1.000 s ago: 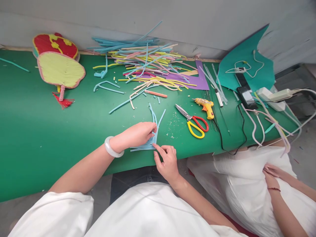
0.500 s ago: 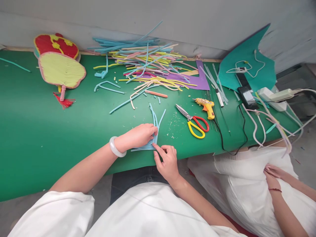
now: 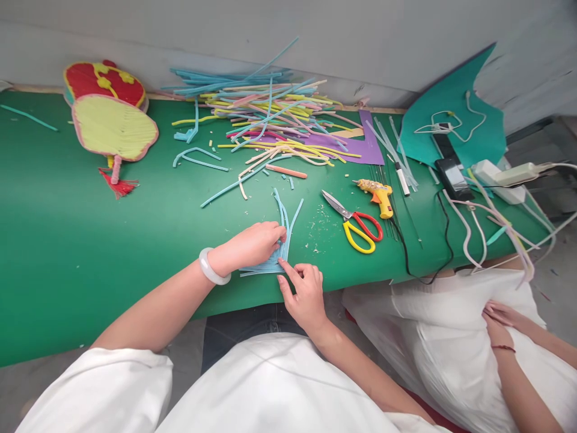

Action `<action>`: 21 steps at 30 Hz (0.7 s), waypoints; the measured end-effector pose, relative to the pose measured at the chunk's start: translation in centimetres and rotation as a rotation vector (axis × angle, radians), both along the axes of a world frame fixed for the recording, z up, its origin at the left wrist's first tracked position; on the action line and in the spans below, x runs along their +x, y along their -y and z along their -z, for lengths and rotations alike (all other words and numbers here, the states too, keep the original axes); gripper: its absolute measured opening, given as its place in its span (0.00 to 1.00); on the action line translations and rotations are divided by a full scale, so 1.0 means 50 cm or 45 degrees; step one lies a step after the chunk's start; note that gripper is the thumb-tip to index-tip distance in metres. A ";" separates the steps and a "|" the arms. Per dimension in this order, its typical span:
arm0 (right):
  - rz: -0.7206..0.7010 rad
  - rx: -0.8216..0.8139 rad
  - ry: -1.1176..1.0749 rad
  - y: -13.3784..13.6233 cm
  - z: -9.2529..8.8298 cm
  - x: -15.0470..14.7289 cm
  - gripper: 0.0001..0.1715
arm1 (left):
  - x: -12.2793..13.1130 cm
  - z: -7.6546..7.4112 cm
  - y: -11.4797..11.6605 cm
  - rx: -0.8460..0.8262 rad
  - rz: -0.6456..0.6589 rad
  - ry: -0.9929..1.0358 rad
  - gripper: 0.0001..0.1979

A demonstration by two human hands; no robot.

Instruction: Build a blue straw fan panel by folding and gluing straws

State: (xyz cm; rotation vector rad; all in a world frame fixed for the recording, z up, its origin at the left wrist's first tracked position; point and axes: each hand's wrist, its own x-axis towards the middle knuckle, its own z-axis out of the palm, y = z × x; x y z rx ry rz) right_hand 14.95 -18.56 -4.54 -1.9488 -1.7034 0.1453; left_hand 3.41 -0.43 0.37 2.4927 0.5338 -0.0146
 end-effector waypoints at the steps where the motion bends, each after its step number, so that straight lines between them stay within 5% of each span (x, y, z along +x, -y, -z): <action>1: 0.000 -0.003 0.002 0.000 0.000 0.000 0.19 | 0.000 -0.001 0.000 0.007 -0.005 -0.007 0.10; 21: -0.010 -0.039 0.059 -0.002 -0.001 -0.001 0.20 | -0.002 -0.005 0.004 0.044 0.006 -0.051 0.06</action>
